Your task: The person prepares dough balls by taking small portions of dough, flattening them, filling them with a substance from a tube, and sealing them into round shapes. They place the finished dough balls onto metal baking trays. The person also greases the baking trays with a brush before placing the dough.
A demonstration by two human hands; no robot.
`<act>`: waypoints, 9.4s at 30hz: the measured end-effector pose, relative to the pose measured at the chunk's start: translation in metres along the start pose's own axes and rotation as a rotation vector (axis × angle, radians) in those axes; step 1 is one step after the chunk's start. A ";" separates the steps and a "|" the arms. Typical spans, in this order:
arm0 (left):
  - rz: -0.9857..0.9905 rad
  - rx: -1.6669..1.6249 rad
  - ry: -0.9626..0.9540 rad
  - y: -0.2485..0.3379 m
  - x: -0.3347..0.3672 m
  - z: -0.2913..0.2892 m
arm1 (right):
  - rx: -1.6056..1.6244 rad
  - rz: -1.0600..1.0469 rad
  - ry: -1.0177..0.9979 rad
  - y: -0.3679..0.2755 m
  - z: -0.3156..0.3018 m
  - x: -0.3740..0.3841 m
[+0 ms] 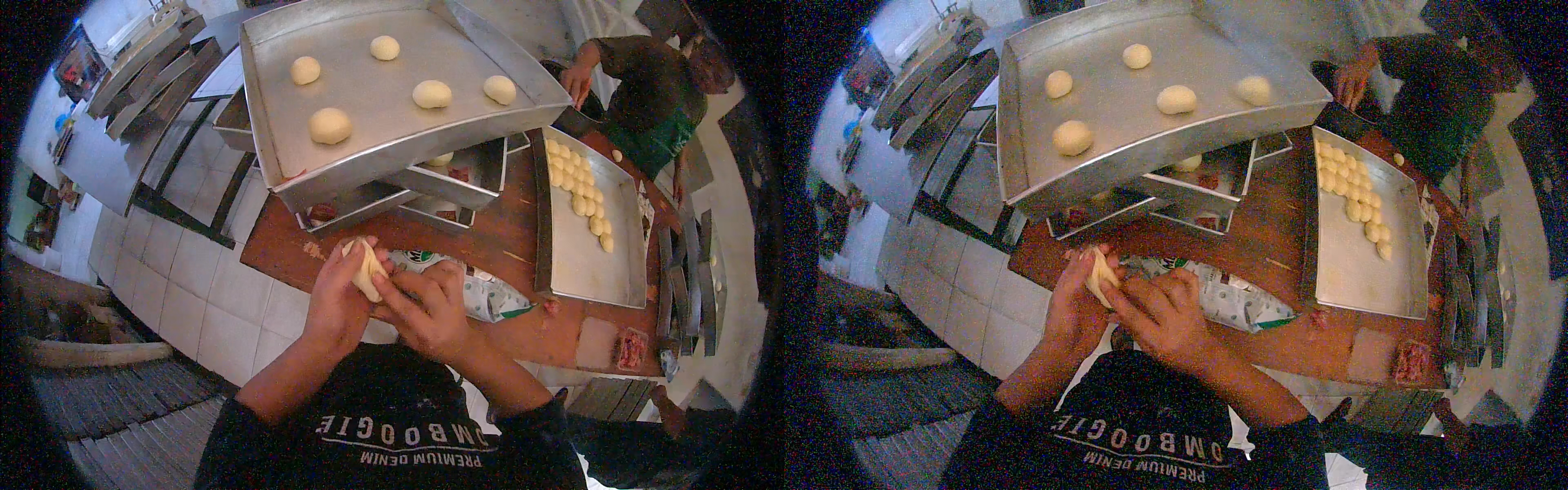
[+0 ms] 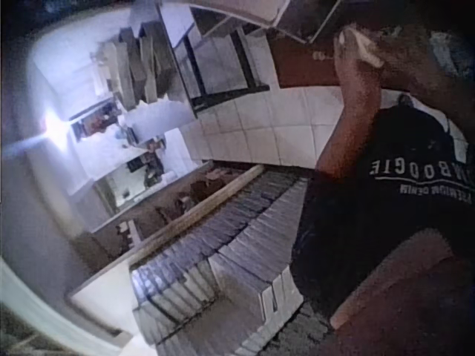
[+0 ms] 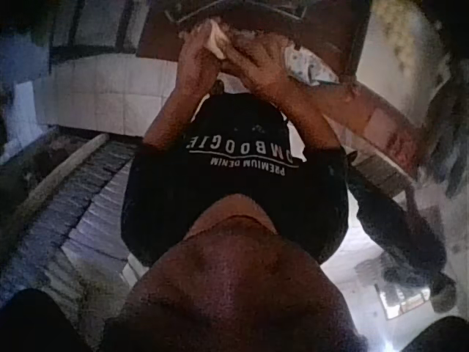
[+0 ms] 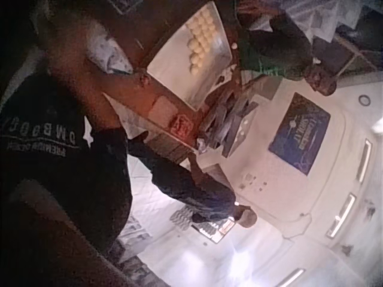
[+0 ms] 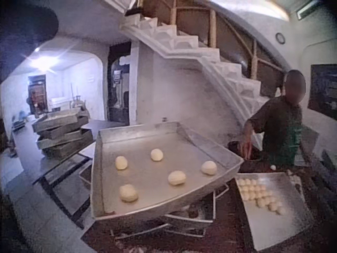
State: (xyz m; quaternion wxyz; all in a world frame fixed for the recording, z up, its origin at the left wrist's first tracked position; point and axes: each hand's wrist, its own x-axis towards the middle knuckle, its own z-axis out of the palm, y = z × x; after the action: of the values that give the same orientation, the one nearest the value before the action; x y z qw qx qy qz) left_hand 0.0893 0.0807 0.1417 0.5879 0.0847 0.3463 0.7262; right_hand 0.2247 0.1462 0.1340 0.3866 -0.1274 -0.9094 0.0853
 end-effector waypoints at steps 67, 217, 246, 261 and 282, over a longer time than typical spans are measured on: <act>0.478 0.899 0.017 -0.021 0.020 -0.005 | 0.522 0.673 -0.108 0.010 -0.014 0.001; 0.741 1.328 -0.207 0.004 -0.019 -0.003 | 0.847 0.640 -0.058 0.013 -0.008 0.030; -0.127 -0.088 -0.512 0.022 0.021 -0.008 | 1.071 0.684 -0.137 -0.003 -0.001 0.012; 0.589 1.210 0.089 -0.002 0.005 -0.026 | 0.323 0.154 -0.150 -0.007 -0.012 0.037; 0.827 1.887 0.186 0.027 0.062 -0.154 | 0.479 0.098 0.184 0.101 0.060 0.380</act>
State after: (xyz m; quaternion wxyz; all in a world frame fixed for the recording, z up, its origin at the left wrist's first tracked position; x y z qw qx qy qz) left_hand -0.0321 0.0737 0.0249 -0.0423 0.5671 0.7626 0.3081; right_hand -0.0564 0.3519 0.3265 0.4824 -0.0832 -0.8170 0.3048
